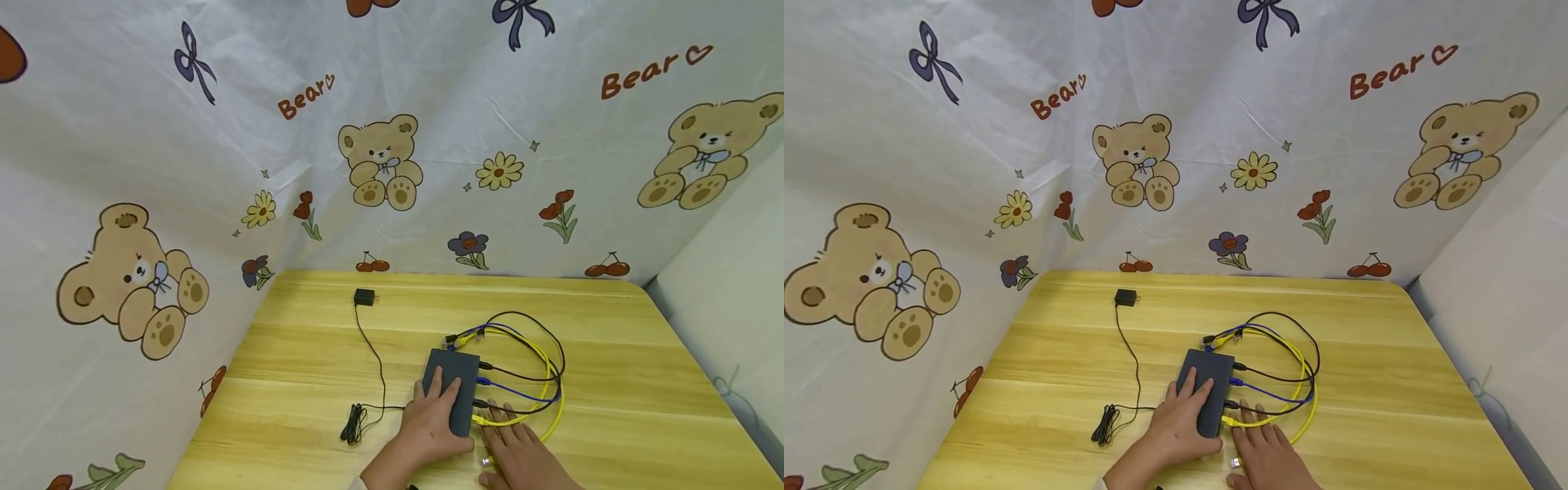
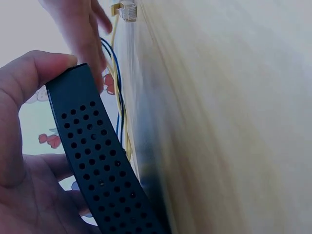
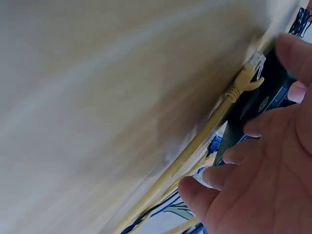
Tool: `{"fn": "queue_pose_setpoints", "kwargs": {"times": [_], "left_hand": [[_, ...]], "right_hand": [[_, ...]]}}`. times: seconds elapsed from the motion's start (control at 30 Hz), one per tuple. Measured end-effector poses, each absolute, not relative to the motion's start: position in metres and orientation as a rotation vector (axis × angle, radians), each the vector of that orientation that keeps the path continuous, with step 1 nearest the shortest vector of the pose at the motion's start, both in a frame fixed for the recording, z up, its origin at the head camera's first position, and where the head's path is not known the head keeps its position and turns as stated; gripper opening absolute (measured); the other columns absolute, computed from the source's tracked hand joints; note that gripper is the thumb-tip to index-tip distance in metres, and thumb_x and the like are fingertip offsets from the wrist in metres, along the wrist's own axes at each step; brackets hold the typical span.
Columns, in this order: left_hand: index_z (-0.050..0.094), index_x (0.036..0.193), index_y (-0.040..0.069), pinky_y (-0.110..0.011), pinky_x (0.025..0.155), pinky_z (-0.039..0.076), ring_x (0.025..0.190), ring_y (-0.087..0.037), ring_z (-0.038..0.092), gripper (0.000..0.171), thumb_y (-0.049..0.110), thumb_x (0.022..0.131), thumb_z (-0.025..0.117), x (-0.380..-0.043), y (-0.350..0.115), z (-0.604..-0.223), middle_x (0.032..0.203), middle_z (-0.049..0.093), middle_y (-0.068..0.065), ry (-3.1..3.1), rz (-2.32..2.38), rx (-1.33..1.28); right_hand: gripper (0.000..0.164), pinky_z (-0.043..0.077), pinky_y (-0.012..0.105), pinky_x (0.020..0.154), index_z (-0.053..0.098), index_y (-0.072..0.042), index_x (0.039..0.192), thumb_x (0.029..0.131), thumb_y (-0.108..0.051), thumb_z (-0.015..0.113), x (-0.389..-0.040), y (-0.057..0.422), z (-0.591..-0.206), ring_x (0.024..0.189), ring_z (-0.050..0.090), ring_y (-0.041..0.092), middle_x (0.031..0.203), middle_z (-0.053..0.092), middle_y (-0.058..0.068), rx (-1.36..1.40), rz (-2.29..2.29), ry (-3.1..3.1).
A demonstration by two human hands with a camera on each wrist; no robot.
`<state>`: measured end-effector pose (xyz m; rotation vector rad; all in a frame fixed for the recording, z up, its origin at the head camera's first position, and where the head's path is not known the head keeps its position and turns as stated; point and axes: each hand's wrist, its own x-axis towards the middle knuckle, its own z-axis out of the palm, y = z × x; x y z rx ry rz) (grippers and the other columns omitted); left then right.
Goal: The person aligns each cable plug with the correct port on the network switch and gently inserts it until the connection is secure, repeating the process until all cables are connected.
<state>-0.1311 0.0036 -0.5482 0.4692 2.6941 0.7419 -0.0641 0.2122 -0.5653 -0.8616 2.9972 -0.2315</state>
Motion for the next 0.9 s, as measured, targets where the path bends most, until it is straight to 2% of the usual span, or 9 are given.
{"fn": "queue_pose_setpoints", "kwargs": {"times": [0.13, 0.27, 0.43, 0.57, 0.63, 0.77, 0.83, 0.9], "left_hand": [[0.03, 0.155, 0.042, -0.066, 0.092, 0.042, 0.144, -0.052, 0.023, 0.099, 0.056, 0.07, 0.078, -0.131, 0.003, -0.549, 0.167, 0.014, -0.004, 2.678, 0.76, 0.456], [0.029, 0.155, 0.043, -0.066, 0.093, 0.041, 0.145, -0.051, 0.022, 0.098, 0.057, 0.071, 0.077, -0.131, 0.004, -0.55, 0.167, 0.013, -0.003, 2.662, 0.763, 0.448], [0.028, 0.155, 0.045, -0.066, 0.094, 0.041, 0.146, -0.049, 0.022, 0.097, 0.058, 0.071, 0.077, -0.131, 0.005, -0.551, 0.167, 0.012, -0.001, 2.658, 0.763, 0.439], [0.028, 0.155, 0.044, -0.066, 0.094, 0.041, 0.146, -0.05, 0.022, 0.097, 0.058, 0.072, 0.077, -0.131, 0.004, -0.55, 0.167, 0.012, -0.001, 2.648, 0.778, 0.441], [0.028, 0.155, 0.044, -0.066, 0.094, 0.041, 0.146, -0.051, 0.021, 0.097, 0.059, 0.072, 0.077, -0.131, 0.003, -0.55, 0.168, 0.012, -0.001, 2.641, 0.785, 0.442], [0.029, 0.155, 0.043, -0.066, 0.094, 0.041, 0.146, -0.051, 0.021, 0.099, 0.058, 0.071, 0.077, -0.131, 0.002, -0.549, 0.168, 0.012, -0.002, 2.655, 0.783, 0.445], [0.029, 0.155, 0.042, -0.066, 0.094, 0.041, 0.146, -0.05, 0.021, 0.099, 0.058, 0.071, 0.077, -0.131, 0.002, -0.548, 0.168, 0.012, -0.002, 2.663, 0.781, 0.448], [0.028, 0.155, 0.043, -0.066, 0.094, 0.04, 0.146, -0.05, 0.02, 0.099, 0.058, 0.071, 0.078, -0.131, 0.002, -0.548, 0.168, 0.011, -0.002, 2.661, 0.784, 0.447]], "right_hand": [[0.088, 0.034, 0.067, 0.103, 0.048, -0.001, 0.146, 0.091, -0.069, 0.051, -0.072, 0.206, -0.566, 0.141, 0.029, 0.052, 0.156, 0.033, 0.026, -0.772, -0.33, 2.99], [0.089, 0.03, 0.071, 0.103, 0.045, -0.004, 0.149, 0.09, -0.071, 0.049, -0.08, 0.203, -0.563, 0.144, 0.024, 0.051, 0.159, 0.028, 0.023, -0.633, -0.3, 2.857], [0.08, 0.032, 0.069, 0.104, 0.049, -0.007, 0.147, 0.093, -0.066, 0.048, -0.08, 0.205, -0.56, 0.143, 0.028, 0.05, 0.157, 0.034, 0.021, -0.635, -0.252, 2.75], [0.076, 0.041, 0.064, 0.098, 0.053, -0.007, 0.145, 0.093, -0.062, 0.054, -0.075, 0.212, -0.555, 0.136, 0.039, 0.051, 0.152, 0.043, 0.021, -0.714, -0.319, 2.696], [0.066, 0.047, 0.061, 0.093, 0.059, -0.007, 0.138, 0.092, -0.054, 0.062, -0.073, 0.217, -0.552, 0.129, 0.048, 0.05, 0.146, 0.051, 0.021, -0.742, -0.363, 2.677], [0.027, 0.055, 0.052, 0.083, 0.074, -0.015, 0.111, 0.088, -0.031, 0.074, -0.07, 0.223, -0.547, 0.112, 0.063, 0.043, 0.126, 0.066, 0.018, -0.822, -0.404, 2.72], [0.014, 0.057, 0.046, 0.078, 0.076, -0.021, 0.099, 0.087, -0.028, 0.075, -0.069, 0.225, -0.547, 0.105, 0.066, 0.038, 0.118, 0.069, 0.014, -0.856, -0.416, 2.769], [0.007, 0.057, 0.04, 0.074, 0.075, -0.024, 0.092, 0.087, -0.028, 0.076, -0.067, 0.226, -0.547, 0.099, 0.068, 0.03, 0.111, 0.071, 0.008, -0.893, -0.411, 2.817]]}}
